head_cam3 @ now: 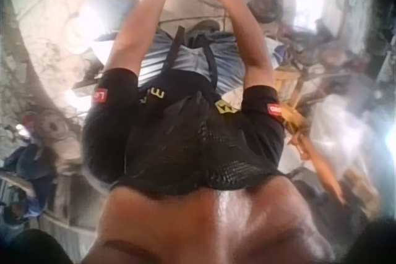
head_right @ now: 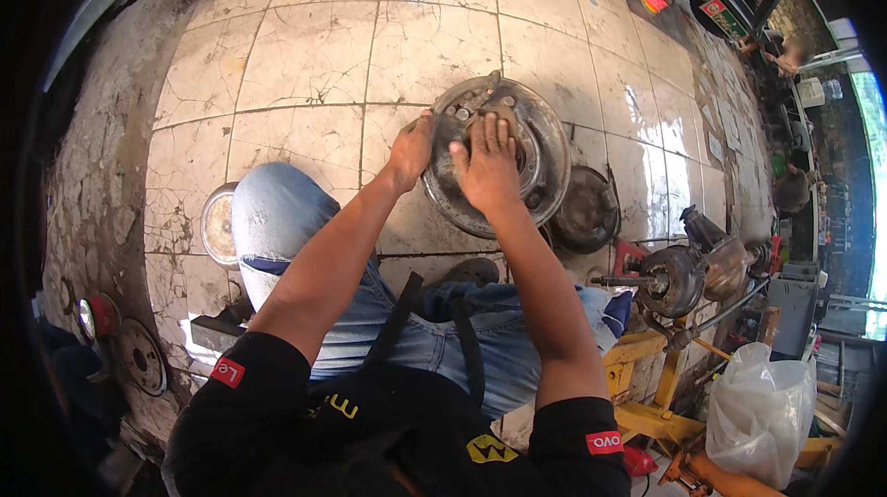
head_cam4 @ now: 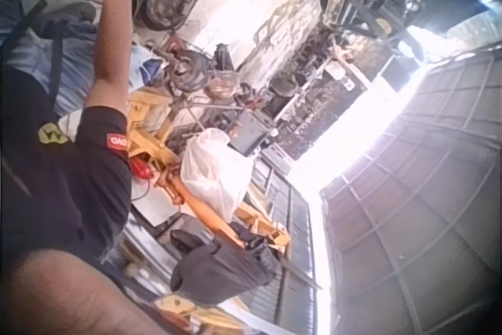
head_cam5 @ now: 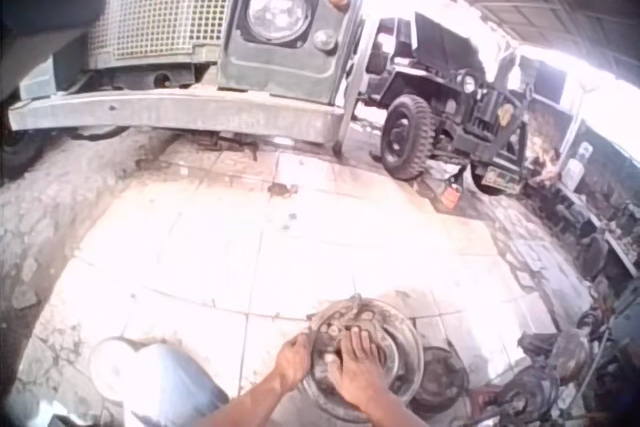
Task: The person sits on the floor and scrubs the inner surface of a brake drum with a small abrasive pad. They rotate the drum and repeatedly rub the inner rim and central area, then lift and reposition the drum to continue cleaning.
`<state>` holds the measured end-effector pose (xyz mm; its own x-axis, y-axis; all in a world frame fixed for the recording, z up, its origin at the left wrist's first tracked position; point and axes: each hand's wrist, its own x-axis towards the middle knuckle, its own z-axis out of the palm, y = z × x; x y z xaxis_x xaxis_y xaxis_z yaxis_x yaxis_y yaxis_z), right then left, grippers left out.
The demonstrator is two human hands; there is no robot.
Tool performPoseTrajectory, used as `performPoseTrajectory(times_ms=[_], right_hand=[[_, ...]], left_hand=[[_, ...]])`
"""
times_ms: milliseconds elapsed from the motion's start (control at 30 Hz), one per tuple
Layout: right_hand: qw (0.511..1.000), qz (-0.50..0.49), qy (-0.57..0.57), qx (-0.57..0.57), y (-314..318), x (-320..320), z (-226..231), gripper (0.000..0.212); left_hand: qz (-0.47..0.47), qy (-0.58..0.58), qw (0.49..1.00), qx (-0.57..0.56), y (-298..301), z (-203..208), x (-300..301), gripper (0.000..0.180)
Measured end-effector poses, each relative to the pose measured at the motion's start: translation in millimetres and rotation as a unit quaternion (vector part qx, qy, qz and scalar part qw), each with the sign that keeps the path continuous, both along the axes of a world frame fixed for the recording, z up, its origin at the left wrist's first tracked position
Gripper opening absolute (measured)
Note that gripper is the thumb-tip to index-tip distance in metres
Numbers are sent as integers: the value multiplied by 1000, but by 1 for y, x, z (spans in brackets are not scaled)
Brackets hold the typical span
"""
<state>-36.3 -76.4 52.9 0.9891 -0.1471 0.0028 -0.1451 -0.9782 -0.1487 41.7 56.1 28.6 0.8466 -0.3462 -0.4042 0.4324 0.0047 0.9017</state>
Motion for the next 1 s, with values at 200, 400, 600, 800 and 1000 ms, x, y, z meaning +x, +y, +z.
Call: performPoseTrajectory(times_ms=[200,400,600,800,1000], right_hand=[[1000,6,-3,-13,-11,-4,4,70],[997,82,8,5,1,-19,8,70],[999,30,9,-35,12,-16,-1,73],[995,-74,18,-66,-8,-8,0,73],[998,-8,-52,-18,-13,-17,-1,70]], left_hand=[[-31,9,997,74,-1,11,2,62],[-37,-79,991,101,-2,-10,6,64],[-28,-67,993,89,2,-7,3,63],[-10,-75,992,99,-3,0,-1,63],[-62,-59,989,125,1,9,2,67]])
